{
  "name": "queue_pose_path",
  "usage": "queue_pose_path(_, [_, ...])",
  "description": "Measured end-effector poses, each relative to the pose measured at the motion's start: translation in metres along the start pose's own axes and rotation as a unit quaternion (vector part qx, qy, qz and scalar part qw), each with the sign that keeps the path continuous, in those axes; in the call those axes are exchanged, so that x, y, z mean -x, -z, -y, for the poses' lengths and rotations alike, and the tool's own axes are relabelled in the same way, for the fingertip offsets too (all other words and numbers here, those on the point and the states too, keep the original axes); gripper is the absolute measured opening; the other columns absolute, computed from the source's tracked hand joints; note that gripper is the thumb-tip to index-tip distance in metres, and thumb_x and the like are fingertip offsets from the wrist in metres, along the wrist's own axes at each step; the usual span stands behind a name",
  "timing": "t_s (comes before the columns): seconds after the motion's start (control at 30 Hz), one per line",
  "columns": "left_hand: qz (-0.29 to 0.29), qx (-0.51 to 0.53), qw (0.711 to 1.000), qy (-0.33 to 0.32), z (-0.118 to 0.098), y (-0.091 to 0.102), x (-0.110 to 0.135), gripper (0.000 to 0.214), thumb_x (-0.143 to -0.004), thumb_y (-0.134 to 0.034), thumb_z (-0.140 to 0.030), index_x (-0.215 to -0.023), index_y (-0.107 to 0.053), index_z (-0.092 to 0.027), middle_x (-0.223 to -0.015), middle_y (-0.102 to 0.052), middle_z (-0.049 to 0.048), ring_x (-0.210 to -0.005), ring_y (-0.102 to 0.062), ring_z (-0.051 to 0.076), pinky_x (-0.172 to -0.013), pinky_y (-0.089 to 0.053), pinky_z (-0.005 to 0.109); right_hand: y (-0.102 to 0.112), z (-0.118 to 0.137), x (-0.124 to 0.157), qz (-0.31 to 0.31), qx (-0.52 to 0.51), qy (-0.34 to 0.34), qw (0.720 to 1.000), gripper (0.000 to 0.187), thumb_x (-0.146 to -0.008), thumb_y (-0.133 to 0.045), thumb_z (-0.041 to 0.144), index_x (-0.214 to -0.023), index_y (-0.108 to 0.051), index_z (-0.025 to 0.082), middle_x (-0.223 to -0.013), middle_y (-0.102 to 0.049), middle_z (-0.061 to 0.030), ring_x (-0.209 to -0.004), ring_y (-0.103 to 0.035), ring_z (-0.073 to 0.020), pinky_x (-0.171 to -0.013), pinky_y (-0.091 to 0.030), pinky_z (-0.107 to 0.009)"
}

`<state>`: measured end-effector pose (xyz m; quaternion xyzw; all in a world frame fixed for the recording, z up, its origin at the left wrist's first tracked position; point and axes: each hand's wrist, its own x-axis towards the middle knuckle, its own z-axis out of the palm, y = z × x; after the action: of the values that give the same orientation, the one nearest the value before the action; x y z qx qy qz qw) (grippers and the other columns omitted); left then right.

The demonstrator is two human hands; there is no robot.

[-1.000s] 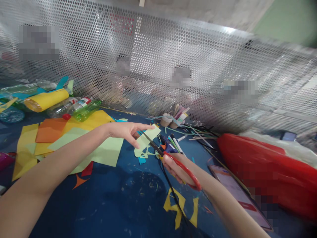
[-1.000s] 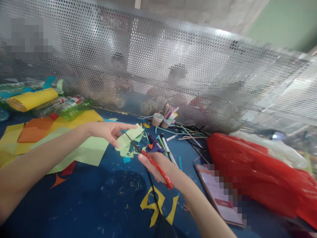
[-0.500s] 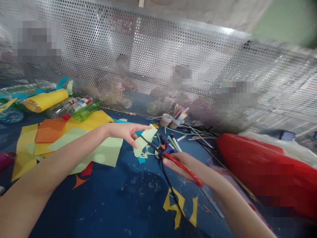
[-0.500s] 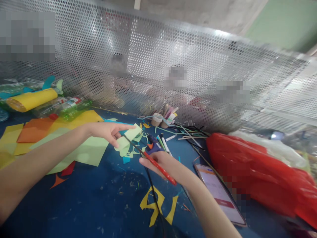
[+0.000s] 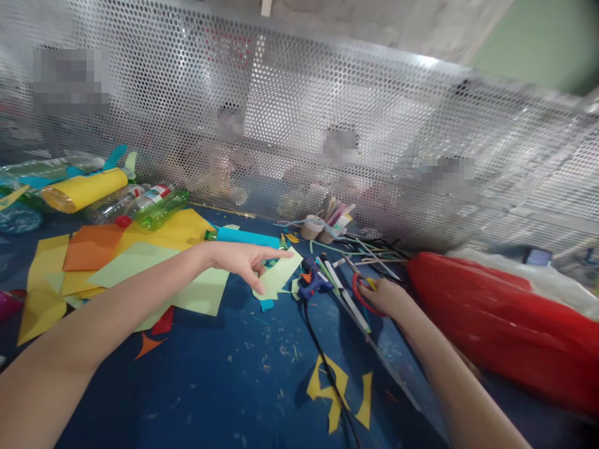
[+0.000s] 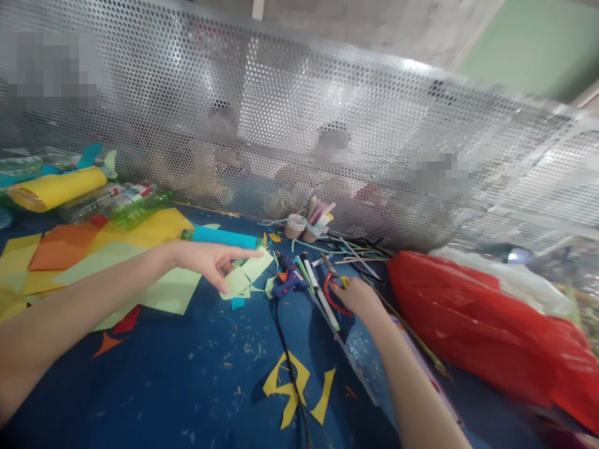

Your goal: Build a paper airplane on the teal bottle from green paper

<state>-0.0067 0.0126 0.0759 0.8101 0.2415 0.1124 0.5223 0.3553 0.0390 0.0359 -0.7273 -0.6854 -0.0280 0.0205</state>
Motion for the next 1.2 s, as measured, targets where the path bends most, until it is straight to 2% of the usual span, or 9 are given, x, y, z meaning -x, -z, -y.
queue_pose_path(0.2, [0.009,-0.004,1.0,-0.005,0.001,-0.01,-0.007,0.098,-0.065,-0.071,-0.026,-0.145,-0.013,-0.026,-0.086,-0.059,0.0019,-0.058,-0.046,0.011,-0.055,-0.038,0.024,-0.009,0.01,0.003,0.013,0.012,0.022,1.0,0.038,-0.085,-0.042,0.043,-0.08,-0.065,0.013,-0.083,-0.068,-0.0162,-0.078,-0.064,-0.026,-0.065,-0.042,-0.03])
queue_pose_path(0.4, [0.016,-0.02,1.0,-0.003,0.0,-0.017,-0.009,0.094,-0.067,-0.069,-0.028,-0.144,-0.015,-0.028,-0.103,-0.058,0.0052,-0.059,-0.045,0.01,-0.058,-0.038,0.026,0.009,0.046,0.021,-0.173,-0.18,0.097,0.964,0.027,-0.08,-0.051,0.039,-0.084,-0.063,0.016,-0.093,-0.067,-0.0145,-0.091,-0.06,-0.0279,-0.081,-0.043,-0.04])
queue_pose_path(0.47, [0.012,-0.023,1.0,0.003,-0.002,-0.019,-0.01,0.094,-0.066,-0.069,-0.028,-0.144,-0.016,-0.031,-0.12,-0.051,0.0068,-0.06,-0.044,0.009,-0.06,-0.039,0.026,0.018,0.069,0.035,-0.066,-0.381,0.124,0.914,0.032,-0.08,-0.05,0.047,-0.091,-0.06,0.019,-0.088,-0.068,-0.0094,-0.083,-0.063,-0.023,-0.075,-0.047,-0.036])
queue_pose_path(0.53, [0.015,-0.019,1.0,0.0,-0.004,-0.02,-0.01,0.095,-0.066,-0.07,-0.027,-0.143,-0.016,-0.033,-0.131,-0.043,0.0073,-0.061,-0.043,0.007,-0.06,-0.039,0.025,0.023,0.09,0.049,0.067,-0.538,0.147,0.827,0.039,-0.079,-0.051,0.053,-0.101,-0.056,0.021,-0.091,-0.068,-0.007,-0.082,-0.064,-0.0205,-0.072,-0.05,-0.034])
queue_pose_path(0.63, [0.03,-0.014,0.999,-0.014,-0.005,-0.021,-0.01,0.095,-0.066,-0.07,-0.027,-0.143,-0.016,-0.036,-0.138,-0.036,0.0068,-0.058,-0.04,0.006,-0.055,-0.037,0.023,0.023,0.107,0.06,0.128,-0.583,0.167,0.785,0.039,-0.068,-0.068,0.046,-0.095,-0.052,0.022,-0.08,-0.067,-0.0021,-0.072,-0.063,-0.0164,-0.07,-0.051,-0.031])
queue_pose_path(0.8, [0.015,0.004,1.0,-0.007,-0.003,-0.016,-0.008,0.09,-0.067,-0.068,-0.024,-0.141,-0.018,-0.04,-0.136,-0.038,0.0068,-0.057,-0.038,0.004,-0.054,-0.036,0.022,0.013,0.08,0.037,0.032,-0.56,0.135,0.817,0.034,-0.069,-0.066,0.042,-0.092,-0.053,0.021,-0.073,-0.067,-0.0015,-0.064,-0.063,-0.0167,-0.064,-0.05,-0.031])
queue_pose_path(0.93, [-0.065,0.007,0.998,-0.007,0.0,-0.013,-0.009,0.075,-0.07,-0.067,-0.023,-0.137,-0.034,-0.028,-0.088,-0.053,0.0007,-0.056,-0.035,0.006,-0.054,-0.033,0.023,0.003,0.033,0.006,-0.133,-0.438,0.065,0.886,0.023,-0.07,-0.058,0.034,-0.089,-0.059,0.021,-0.072,-0.068,-0.004,-0.066,-0.063,-0.019,-0.064,-0.048,-0.031])
queue_pose_path(1.07, [-0.15,0.039,0.988,-0.008,0.001,-0.013,-0.012,0.06,-0.07,-0.066,-0.019,-0.127,-0.046,-0.02,-0.063,-0.037,-0.0064,-0.056,-0.036,0.008,-0.054,-0.031,0.023,-0.011,-0.002,-0.012,-0.15,-0.401,0.016,0.903,0.017,-0.067,-0.054,0.028,-0.079,-0.064,0.021,-0.069,-0.067,-0.0041,-0.064,-0.061,-0.019,-0.065,-0.047,-0.033])
queue_pose_path(1.2, [-0.197,0.076,0.977,0.002,0.002,-0.012,-0.014,0.045,-0.071,-0.065,-0.018,-0.115,-0.055,-0.018,-0.066,-0.047,-0.0046,-0.061,-0.045,0.009,-0.06,-0.036,0.024,-0.027,-0.011,-0.019,-0.125,-0.448,0.002,0.885,0.019,-0.065,-0.053,0.026,-0.08,-0.064,0.02,-0.069,-0.068,-0.0048,-0.063,-0.063,-0.0194,-0.063,-0.05,-0.033])
